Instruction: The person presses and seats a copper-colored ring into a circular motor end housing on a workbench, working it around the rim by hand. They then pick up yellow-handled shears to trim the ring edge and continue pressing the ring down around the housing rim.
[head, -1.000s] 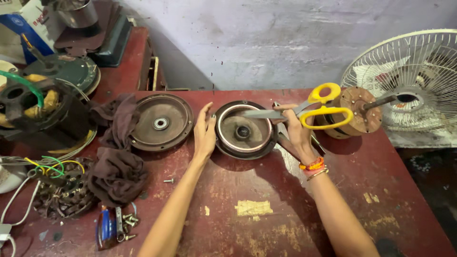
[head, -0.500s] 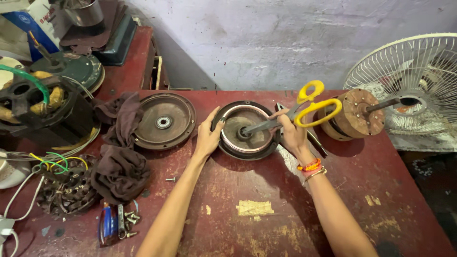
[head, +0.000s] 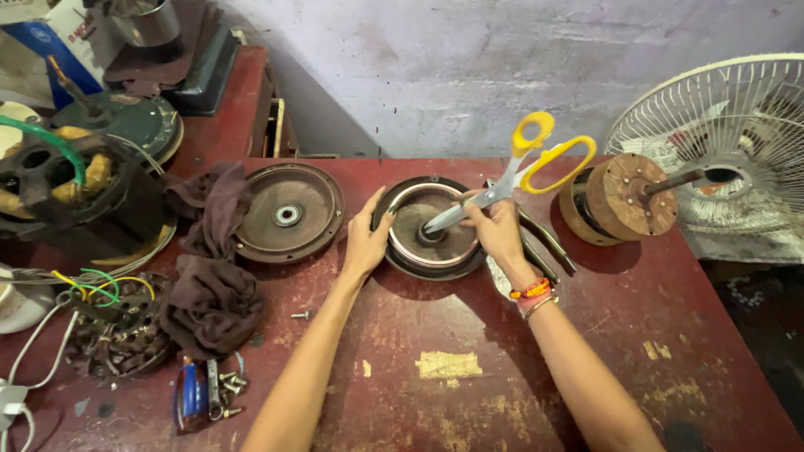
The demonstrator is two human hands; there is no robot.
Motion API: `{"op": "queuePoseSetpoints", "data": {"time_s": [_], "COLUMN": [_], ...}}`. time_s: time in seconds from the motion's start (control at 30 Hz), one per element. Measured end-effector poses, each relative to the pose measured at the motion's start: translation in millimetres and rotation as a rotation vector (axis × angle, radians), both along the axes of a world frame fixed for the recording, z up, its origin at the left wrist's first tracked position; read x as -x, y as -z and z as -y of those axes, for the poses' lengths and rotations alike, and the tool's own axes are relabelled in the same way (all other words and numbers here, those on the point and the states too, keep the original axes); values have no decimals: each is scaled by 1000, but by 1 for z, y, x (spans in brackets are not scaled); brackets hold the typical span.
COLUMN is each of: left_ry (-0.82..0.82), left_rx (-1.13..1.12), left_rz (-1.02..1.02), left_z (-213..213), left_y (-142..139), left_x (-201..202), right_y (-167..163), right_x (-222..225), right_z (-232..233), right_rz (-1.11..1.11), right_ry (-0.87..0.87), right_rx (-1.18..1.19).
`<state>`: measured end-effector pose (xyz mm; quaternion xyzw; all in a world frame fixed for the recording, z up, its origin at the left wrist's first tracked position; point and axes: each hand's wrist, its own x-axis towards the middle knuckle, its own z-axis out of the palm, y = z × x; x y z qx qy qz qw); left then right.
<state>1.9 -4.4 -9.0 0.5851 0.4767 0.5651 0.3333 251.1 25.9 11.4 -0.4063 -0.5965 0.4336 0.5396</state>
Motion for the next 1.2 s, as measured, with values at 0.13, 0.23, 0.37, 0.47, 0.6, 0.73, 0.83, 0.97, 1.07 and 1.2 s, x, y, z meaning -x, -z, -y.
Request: {"op": "queuePoseSetpoints", "data": {"time_s": [0.13, 0.23, 0.37, 0.47, 0.6, 0.73, 0.83, 0.97, 1.07, 1.2], "left_ry": [-10, -13, -16, -33, -28, -32, -30, -34, -26, -30], "left_rx": [-18, 1, 36, -8, 0, 72, 5, -15, 4, 18], "left_rz": [-1, -4, -2, -16, -11, 7, -4, -32, -15, -13], "left_z": [-3, -4, -2, -2, -2, 1, 2, 0, -1, -2], "left_y": [2, 3, 2, 1, -1, -3, -4, -3, -1, -1], "left_x": [-1, -1, -1, -1, -2, -2, -2, -2, -1, -2], "right_y": [6, 3, -5, -4, 2, 3, 3, 2, -2, -8], "right_x": [12, 17, 19, 21, 17, 10, 13, 20, 21, 21], "right_z": [2, 7, 12, 13, 9, 0, 0, 11, 14, 10], "right_rz": [-5, 123, 90, 98, 58, 22, 15, 169, 115, 54], "right_ry": [47, 90, 82, 157, 120, -57, 27, 212, 145, 115], "right_rx": [-2, -42, -15, -30, -68, 0, 16, -122, -135, 25]}}
